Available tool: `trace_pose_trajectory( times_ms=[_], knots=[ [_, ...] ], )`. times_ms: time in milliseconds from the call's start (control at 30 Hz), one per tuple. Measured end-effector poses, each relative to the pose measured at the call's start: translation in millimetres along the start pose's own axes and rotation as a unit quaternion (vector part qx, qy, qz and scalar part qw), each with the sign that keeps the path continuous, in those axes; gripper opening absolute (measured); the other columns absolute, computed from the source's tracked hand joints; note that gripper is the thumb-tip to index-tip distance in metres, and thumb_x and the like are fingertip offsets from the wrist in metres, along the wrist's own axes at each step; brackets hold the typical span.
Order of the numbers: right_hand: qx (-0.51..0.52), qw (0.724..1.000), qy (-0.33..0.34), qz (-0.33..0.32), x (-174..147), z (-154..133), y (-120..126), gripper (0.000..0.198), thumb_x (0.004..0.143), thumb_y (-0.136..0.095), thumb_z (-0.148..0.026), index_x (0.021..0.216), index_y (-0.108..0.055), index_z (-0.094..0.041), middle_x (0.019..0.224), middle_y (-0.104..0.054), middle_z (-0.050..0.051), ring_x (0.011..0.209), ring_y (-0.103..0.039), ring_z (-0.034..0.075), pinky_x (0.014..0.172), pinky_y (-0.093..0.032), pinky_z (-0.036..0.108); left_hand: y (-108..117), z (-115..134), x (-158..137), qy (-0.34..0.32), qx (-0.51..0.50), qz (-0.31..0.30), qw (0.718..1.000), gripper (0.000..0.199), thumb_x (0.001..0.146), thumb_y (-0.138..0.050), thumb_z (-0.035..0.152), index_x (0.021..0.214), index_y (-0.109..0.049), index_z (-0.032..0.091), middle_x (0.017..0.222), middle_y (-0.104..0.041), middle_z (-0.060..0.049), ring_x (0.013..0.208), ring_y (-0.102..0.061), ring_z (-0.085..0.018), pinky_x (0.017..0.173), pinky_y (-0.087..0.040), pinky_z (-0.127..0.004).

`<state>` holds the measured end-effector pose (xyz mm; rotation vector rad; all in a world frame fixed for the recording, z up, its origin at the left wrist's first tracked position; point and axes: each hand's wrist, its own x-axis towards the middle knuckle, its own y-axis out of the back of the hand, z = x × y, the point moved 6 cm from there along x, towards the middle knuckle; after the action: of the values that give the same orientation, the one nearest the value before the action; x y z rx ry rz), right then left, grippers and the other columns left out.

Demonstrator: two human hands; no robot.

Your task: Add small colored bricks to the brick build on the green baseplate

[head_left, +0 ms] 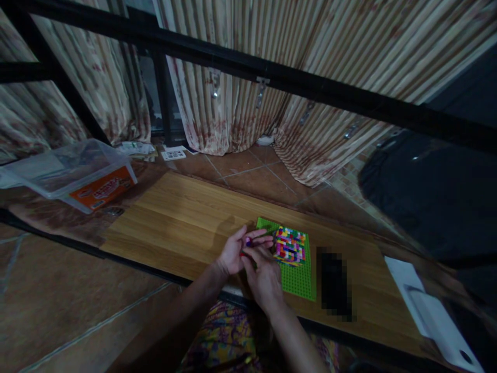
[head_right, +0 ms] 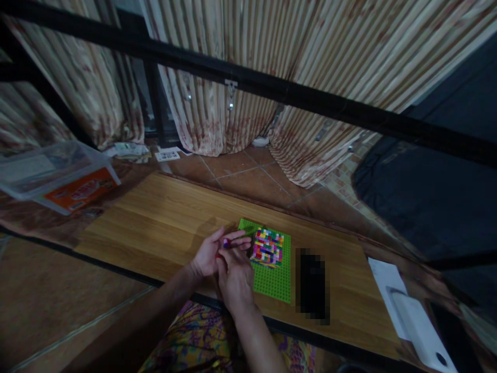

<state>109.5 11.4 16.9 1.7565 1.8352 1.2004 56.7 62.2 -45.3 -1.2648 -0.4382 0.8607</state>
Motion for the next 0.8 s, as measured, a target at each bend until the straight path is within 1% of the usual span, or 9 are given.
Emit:
trace_pose_trajectory(
  times_ms=[133,233,333,433,500,633,733,800],
  knots=[
    [-0.024,0.999,-0.015,-0.018,3.9,4.1,-9.6,0.021,0.085,-0.053,-0.018,0.099,-0.069,-0.021,0.105,-0.067,0.008,0.101,-0.059,0.022,0.089,-0.047,0.035,1.7,-0.3,0.7,-0.002,0.004,0.003,1.000,0.053,0.092,-0.042,0.045,0.125,-0.056,0.006,0.119,-0.064,-0.020,0.112,-0.060,-0.030,0.100,-0.038,-0.043],
    [-0.043,0.998,-0.024,-0.028,8.1,4.6,-9.9,0.020,0.086,-0.052,-0.017,0.095,-0.069,-0.021,0.100,-0.067,0.008,0.097,-0.060,0.022,0.087,-0.047,0.034,1.4,0.1,0.4,-0.003,0.004,0.003,1.000,0.053,0.091,-0.044,0.044,0.126,-0.055,0.006,0.119,-0.064,-0.021,0.111,-0.060,-0.030,0.100,-0.038,-0.042],
    [-0.062,0.997,-0.020,-0.040,11.1,1.6,-8.9,0.020,0.086,-0.050,-0.015,0.092,-0.069,-0.020,0.096,-0.068,0.008,0.094,-0.061,0.022,0.085,-0.047,0.035,0.8,0.1,-0.4,-0.001,0.005,0.004,1.000,0.053,0.091,-0.043,0.044,0.128,-0.054,0.007,0.119,-0.065,-0.020,0.111,-0.061,-0.030,0.100,-0.038,-0.042],
    [-0.060,0.998,-0.007,-0.028,11.2,-1.6,-6.2,0.021,0.086,-0.048,-0.014,0.090,-0.068,-0.020,0.094,-0.069,0.008,0.092,-0.061,0.022,0.084,-0.047,0.035,-0.3,0.1,-0.7,0.000,0.001,-0.001,1.000,0.053,0.092,-0.042,0.044,0.130,-0.053,0.009,0.119,-0.065,-0.019,0.111,-0.061,-0.030,0.101,-0.037,-0.043],
    [-0.038,0.999,-0.007,-0.010,9.7,-1.7,-2.5,0.022,0.086,-0.047,-0.015,0.090,-0.068,-0.020,0.093,-0.069,0.008,0.090,-0.062,0.022,0.083,-0.048,0.035,-1.2,0.3,-0.5,0.000,-0.002,-0.006,1.000,0.054,0.092,-0.042,0.044,0.131,-0.052,0.009,0.119,-0.065,-0.019,0.111,-0.060,-0.030,0.100,-0.038,-0.044],
    [0.033,0.998,-0.042,0.028,5.7,5.4,13.9,0.021,0.089,-0.046,-0.022,0.093,-0.067,-0.020,0.093,-0.070,0.006,0.086,-0.064,0.019,0.078,-0.049,0.031,-1.3,1.4,-0.2,-0.001,0.000,0.003,1.000,0.053,0.093,-0.039,0.044,0.129,-0.053,0.007,0.116,-0.066,-0.019,0.105,-0.063,-0.029,0.096,-0.042,-0.040],
    [0.069,0.992,-0.085,0.067,3.5,18.8,35.9,0.022,0.090,-0.046,-0.030,0.094,-0.066,-0.021,0.093,-0.070,0.006,0.084,-0.065,0.018,0.076,-0.049,0.030,-1.9,1.0,-0.4,0.007,-0.001,0.001,1.000,0.052,0.094,-0.037,0.043,0.125,-0.055,0.005,0.111,-0.067,-0.020,0.097,-0.066,-0.025,0.090,-0.046,-0.036],
    [0.073,0.985,-0.112,0.105,2.1,32.0,53.1,0.025,0.090,-0.046,-0.034,0.095,-0.066,-0.020,0.095,-0.070,0.006,0.085,-0.065,0.018,0.077,-0.049,0.030,-1.6,0.6,-0.3,0.009,-0.001,-0.003,1.000,0.052,0.094,-0.037,0.043,0.123,-0.056,0.004,0.110,-0.068,-0.020,0.097,-0.067,-0.025,0.091,-0.045,-0.036]
  ],
)
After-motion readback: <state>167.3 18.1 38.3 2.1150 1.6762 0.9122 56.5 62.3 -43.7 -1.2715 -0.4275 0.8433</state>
